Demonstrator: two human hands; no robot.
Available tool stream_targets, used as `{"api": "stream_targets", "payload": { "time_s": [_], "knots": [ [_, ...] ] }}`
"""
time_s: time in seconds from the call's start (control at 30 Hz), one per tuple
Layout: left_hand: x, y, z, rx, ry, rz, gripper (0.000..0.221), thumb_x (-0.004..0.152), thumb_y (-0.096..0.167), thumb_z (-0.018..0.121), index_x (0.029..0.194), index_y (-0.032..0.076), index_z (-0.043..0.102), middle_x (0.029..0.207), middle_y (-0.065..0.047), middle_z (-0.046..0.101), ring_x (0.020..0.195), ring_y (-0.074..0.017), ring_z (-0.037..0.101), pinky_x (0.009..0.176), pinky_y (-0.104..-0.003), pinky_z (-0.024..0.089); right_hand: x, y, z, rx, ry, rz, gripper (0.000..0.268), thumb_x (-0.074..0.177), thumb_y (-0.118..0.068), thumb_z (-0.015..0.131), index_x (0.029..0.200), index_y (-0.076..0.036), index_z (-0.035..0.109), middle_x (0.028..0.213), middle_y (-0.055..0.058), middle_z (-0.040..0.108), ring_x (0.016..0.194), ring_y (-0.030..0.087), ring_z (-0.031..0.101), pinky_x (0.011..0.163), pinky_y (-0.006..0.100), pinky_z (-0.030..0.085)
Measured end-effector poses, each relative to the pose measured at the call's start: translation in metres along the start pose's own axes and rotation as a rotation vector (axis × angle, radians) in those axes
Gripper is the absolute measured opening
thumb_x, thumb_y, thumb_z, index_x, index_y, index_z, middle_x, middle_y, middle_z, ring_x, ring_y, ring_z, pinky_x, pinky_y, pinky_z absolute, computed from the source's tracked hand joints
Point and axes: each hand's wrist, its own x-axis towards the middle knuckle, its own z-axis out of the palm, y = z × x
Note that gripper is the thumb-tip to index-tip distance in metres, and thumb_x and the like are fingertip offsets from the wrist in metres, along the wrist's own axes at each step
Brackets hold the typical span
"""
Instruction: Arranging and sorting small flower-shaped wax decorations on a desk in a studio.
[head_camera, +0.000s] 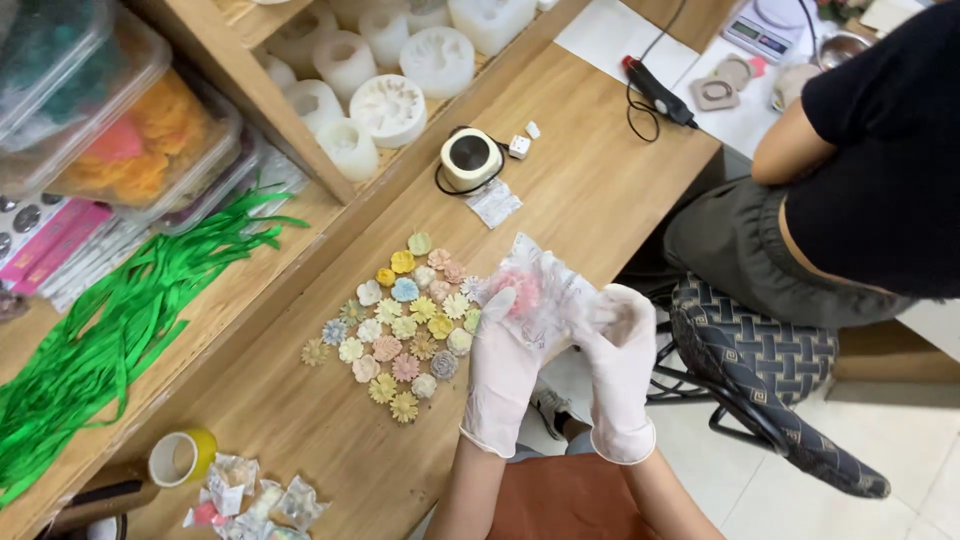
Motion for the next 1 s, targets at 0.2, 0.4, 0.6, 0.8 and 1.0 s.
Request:
{"api": "stream_targets", "payload": {
  "time_s": [0.2, 0.4, 0.6, 0.8, 1.0],
  "knots": [
    [-0.014, -0.009, 0.029, 0.244, -0.09, 0.183, 0.053, 0.098, 0.025, 0.061, 0.147, 0.009, 0.05, 0.149, -0.012, 0.056, 0.136, -0.0265, 0.056, 0.113, -0.047, 0.047, 0.002, -0.038, 0.006, 0.644, -0.155, 0.668, 0.06, 0.092, -0.023, 0.062, 0.146, -0.001, 0.047, 0.145, 0.007, 0.059, 0.124, 0.017, 0.063, 0.107, 0.035, 0.047],
    [-0.03, -0.006, 0.047, 0.479, 0.012, 0.372, 0.064, 0.098, 0.032, 0.058, 0.157, 0.013, 0.039, 0.146, -0.012, 0.055, 0.133, -0.0272, 0.056, 0.109, -0.044, 0.048, -0.011, 0.024, -0.014, 0.566, -0.324, 0.633, 0.049, 0.088, -0.001, 0.069, 0.135, 0.007, 0.061, 0.134, 0.011, 0.068, 0.123, 0.02, 0.063, 0.11, 0.035, 0.044],
    [-0.038, -0.004, 0.05, 0.552, 0.117, 0.509, 0.067, 0.096, 0.028, 0.058, 0.159, 0.016, 0.035, 0.146, -0.013, 0.055, 0.131, -0.0265, 0.057, 0.107, -0.043, 0.048, -0.014, 0.028, 0.001, 0.477, -0.381, 0.677, 0.034, 0.088, 0.0, 0.072, 0.121, 0.009, 0.071, 0.121, 0.013, 0.075, 0.112, 0.021, 0.068, 0.102, 0.036, 0.049],
    [-0.019, -0.004, 0.049, 0.492, 0.141, 0.529, 0.069, 0.098, 0.042, 0.049, 0.158, 0.01, 0.038, 0.153, -0.019, 0.052, 0.136, -0.0311, 0.054, 0.109, -0.047, 0.045, -0.001, 0.031, 0.011, 0.606, -0.314, 0.634, 0.05, 0.088, -0.009, 0.075, 0.134, 0.008, 0.064, 0.131, 0.011, 0.07, 0.119, 0.02, 0.064, 0.105, 0.035, 0.046],
    [0.005, -0.011, 0.033, 0.481, 0.091, 0.482, 0.071, 0.101, 0.047, 0.042, 0.155, 0.0, 0.04, 0.158, -0.019, 0.048, 0.142, -0.0306, 0.049, 0.116, -0.047, 0.039, 0.038, -0.026, 0.024, 0.692, -0.48, 0.649, 0.081, 0.089, -0.03, 0.073, 0.154, 0.002, 0.039, 0.161, 0.006, 0.047, 0.145, 0.02, 0.048, 0.12, 0.037, 0.038]
  ]
}}
